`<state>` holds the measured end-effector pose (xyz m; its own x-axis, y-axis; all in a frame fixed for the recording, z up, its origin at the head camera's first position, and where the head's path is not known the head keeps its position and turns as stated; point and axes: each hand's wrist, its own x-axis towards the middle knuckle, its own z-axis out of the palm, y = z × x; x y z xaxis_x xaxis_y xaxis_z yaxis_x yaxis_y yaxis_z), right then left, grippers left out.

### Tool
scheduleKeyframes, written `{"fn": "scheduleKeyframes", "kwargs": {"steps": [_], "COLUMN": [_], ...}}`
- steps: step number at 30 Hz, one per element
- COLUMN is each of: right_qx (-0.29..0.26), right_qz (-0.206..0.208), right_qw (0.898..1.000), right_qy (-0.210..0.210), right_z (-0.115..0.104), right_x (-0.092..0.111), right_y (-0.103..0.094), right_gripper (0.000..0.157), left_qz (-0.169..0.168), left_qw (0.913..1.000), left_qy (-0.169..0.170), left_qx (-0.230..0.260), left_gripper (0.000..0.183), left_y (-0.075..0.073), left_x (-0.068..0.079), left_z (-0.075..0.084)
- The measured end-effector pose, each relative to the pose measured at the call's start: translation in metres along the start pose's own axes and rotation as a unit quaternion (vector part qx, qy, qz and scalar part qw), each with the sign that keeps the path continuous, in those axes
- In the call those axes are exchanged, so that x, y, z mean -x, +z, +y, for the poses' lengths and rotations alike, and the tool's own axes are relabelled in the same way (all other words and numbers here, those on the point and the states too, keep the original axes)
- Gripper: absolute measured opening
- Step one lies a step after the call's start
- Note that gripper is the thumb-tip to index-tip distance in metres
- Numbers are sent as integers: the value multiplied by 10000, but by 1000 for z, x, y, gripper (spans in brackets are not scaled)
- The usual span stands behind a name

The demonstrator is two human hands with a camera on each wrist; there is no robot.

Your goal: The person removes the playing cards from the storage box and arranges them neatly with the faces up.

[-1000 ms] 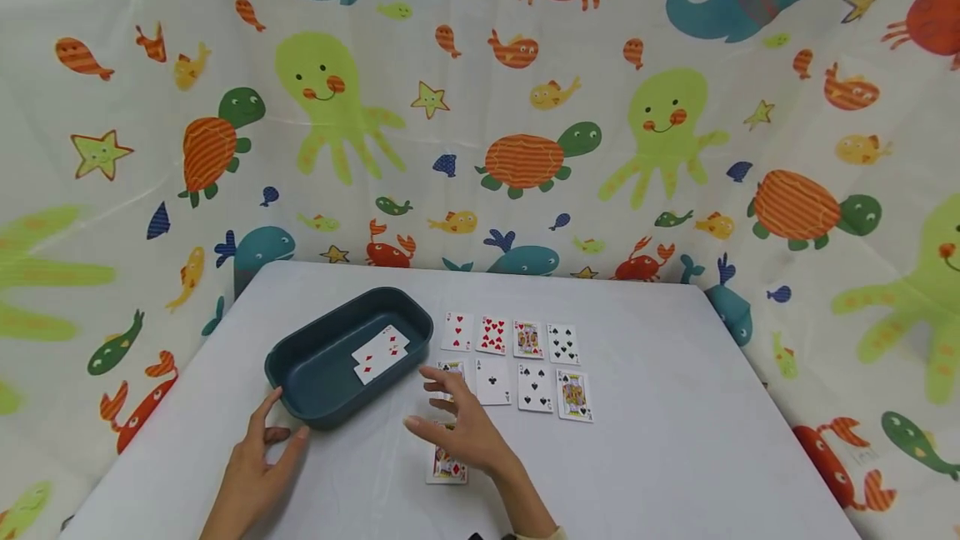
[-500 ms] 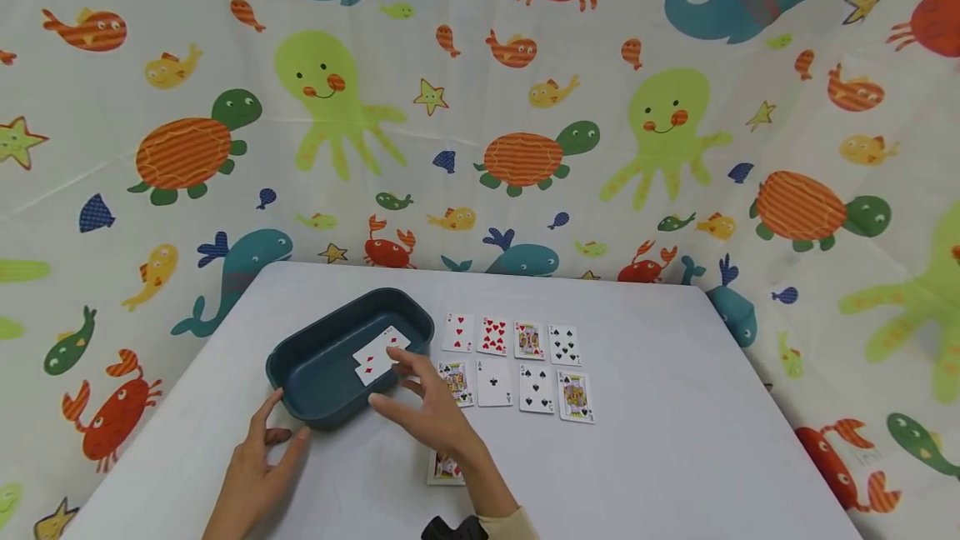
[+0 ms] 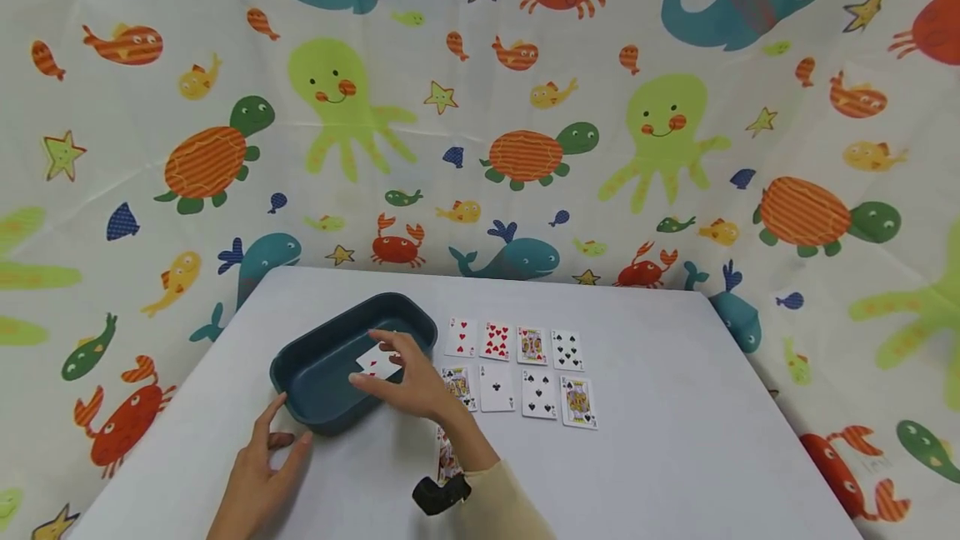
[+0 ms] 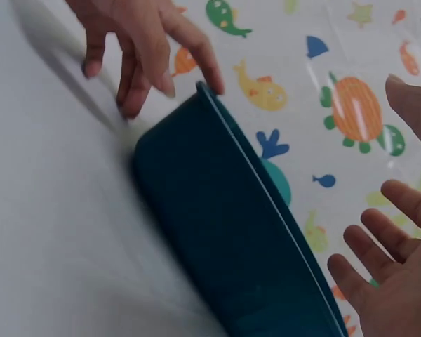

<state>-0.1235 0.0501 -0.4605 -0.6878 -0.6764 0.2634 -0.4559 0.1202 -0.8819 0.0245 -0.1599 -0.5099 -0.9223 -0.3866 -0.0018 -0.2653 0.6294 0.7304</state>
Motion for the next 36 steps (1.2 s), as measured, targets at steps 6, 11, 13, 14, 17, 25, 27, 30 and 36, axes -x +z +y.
{"fn": "scheduleKeyframes", "kwargs": {"steps": [6,11,13,14,17,25,27,30,36], "right_qx": [652,1171,1387,1510,1914,2490,2642,2909,3548], "right_qz": [-543,-873,-935,-949,-1039,-1502,-1603,-1710,-1732], "right_qw": [9964,9889,9853,9832,9748,9514,9441,9319,9060], "right_qy": [50,275,360,395,485,1017,1148,1330,1527], "right_z": [3,7,9,10,14,16,17,19,19], "right_x": [-24,-40,-45,-47,-55,-72,-75,-79,-87], "right_y": [-10,-12,-11,-10,-7,-1,0,2,10], "right_gripper": [69,72,74,75,79,85,86,90,96], "left_qz": [-30,-51,-56,-60,-66,-96,-77,-66,-88], "left_qw": [10000,10000,10000,10000,10000,9999,9999,9999,9999], "left_qy": [-56,-51,-40,-42,-56,-44,23,75,-27], "left_qx": [-28,21,24,23,32,51,61,38,66], "left_gripper": [76,76,76,76,75,76,76,75,75], "left_y": [0,0,0,0,0,1,1,0,-1], "left_x": [0,-1,-1,-1,-1,-2,-2,-2,-4], "left_z": [-1,-1,-1,-2,-2,-3,-4,-4,-3]}}
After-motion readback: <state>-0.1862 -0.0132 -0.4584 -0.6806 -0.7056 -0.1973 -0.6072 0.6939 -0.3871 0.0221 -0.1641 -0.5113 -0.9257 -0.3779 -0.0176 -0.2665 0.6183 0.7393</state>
